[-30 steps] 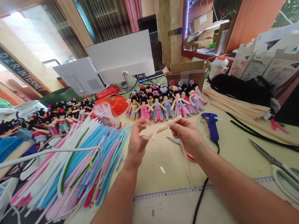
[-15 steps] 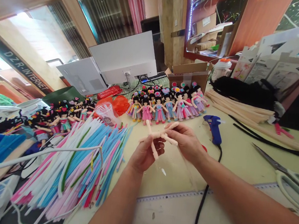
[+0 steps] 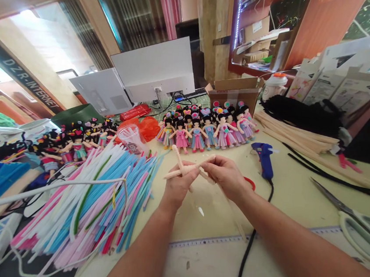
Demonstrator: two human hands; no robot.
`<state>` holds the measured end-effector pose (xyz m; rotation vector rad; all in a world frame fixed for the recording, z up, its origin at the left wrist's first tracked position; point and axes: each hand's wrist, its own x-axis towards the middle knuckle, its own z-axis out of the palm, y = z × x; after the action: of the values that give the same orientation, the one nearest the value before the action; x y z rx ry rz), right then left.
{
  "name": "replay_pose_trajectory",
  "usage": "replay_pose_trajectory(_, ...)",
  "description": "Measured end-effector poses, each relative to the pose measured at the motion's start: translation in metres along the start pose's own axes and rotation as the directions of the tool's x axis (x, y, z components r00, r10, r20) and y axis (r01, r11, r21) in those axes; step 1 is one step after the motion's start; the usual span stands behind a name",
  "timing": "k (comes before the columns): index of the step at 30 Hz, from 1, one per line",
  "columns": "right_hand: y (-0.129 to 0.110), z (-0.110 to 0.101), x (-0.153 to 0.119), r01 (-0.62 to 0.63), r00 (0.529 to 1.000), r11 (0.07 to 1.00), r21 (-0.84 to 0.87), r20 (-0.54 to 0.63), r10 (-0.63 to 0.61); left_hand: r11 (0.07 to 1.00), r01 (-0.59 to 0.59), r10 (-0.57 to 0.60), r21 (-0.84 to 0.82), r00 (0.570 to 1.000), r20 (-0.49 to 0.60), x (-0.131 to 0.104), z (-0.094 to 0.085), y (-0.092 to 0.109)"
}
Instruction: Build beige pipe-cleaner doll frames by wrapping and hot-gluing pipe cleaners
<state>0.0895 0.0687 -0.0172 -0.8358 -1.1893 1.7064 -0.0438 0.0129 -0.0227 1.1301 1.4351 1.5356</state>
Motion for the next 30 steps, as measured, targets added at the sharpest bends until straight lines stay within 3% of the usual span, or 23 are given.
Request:
replay_pose_trajectory(5, 0.0, -0.002, 0.001, 0.001, 1.0, 0.999, -0.033, 0.022, 0.0, 0.957, -0.171, 0.175, 0.235, 0.984, 0.001, -0.001, -0.004, 0.004)
replay_pose_trajectory(9, 0.001, -0.001, 0.003, 0.008, 1.0, 1.0, -0.023, 0.002, -0.008, 0.911, -0.311, 0.326, 0.271, 0.945, -0.013, -0.003, -0.002, 0.006)
replay_pose_trajectory(12, 0.001, 0.001, 0.003, 0.013, 1.0, 1.0, 0.014, -0.005, -0.013, 0.908, -0.322, 0.338, 0.267, 0.941, -0.014, -0.004, 0.001, 0.008)
replay_pose_trajectory(15, -0.002, 0.003, 0.004, 0.043, 0.999, 0.995, 0.087, 0.008, -0.044, 0.939, -0.241, 0.264, 0.247, 0.963, -0.062, 0.0, 0.001, 0.007)
replay_pose_trajectory(17, -0.005, 0.003, 0.006, 0.086, 0.996, 0.988, 0.127, 0.003, -0.087, 0.964, -0.091, 0.13, 0.25, 0.981, -0.144, 0.006, -0.001, 0.004)
replay_pose_trajectory(18, -0.006, 0.003, 0.008, 0.108, 0.994, 0.984, 0.14, -0.01, -0.107, 0.971, -0.034, 0.083, 0.235, 0.975, -0.204, 0.009, -0.002, 0.002)
replay_pose_trajectory(21, -0.01, -0.001, 0.01, 0.172, 0.984, 0.973, 0.151, -0.076, -0.162, 0.985, 0.101, -0.063, 0.14, 0.966, -0.251, 0.015, -0.005, 0.002)
replay_pose_trajectory(23, -0.011, -0.004, 0.009, 0.213, 0.974, 0.969, 0.128, -0.109, -0.2, 0.982, 0.189, -0.181, 0.023, 0.967, -0.179, 0.012, -0.004, 0.005)
replay_pose_trajectory(26, -0.009, -0.004, 0.005, 0.253, 0.965, 0.963, 0.088, -0.1, -0.244, 0.919, 0.357, -0.331, -0.169, 0.93, 0.162, 0.002, 0.003, 0.011)
replay_pose_trajectory(28, -0.005, -0.002, 0.002, 0.253, 0.966, 0.966, 0.062, -0.063, -0.249, 0.875, 0.338, -0.268, -0.347, 0.935, 0.234, -0.003, 0.009, 0.011)
replay_pose_trajectory(30, -0.001, 0.003, -0.001, 0.239, 0.971, 0.971, 0.026, -0.025, -0.239, 0.838, 0.266, -0.198, -0.476, 0.962, 0.189, -0.005, 0.013, 0.009)
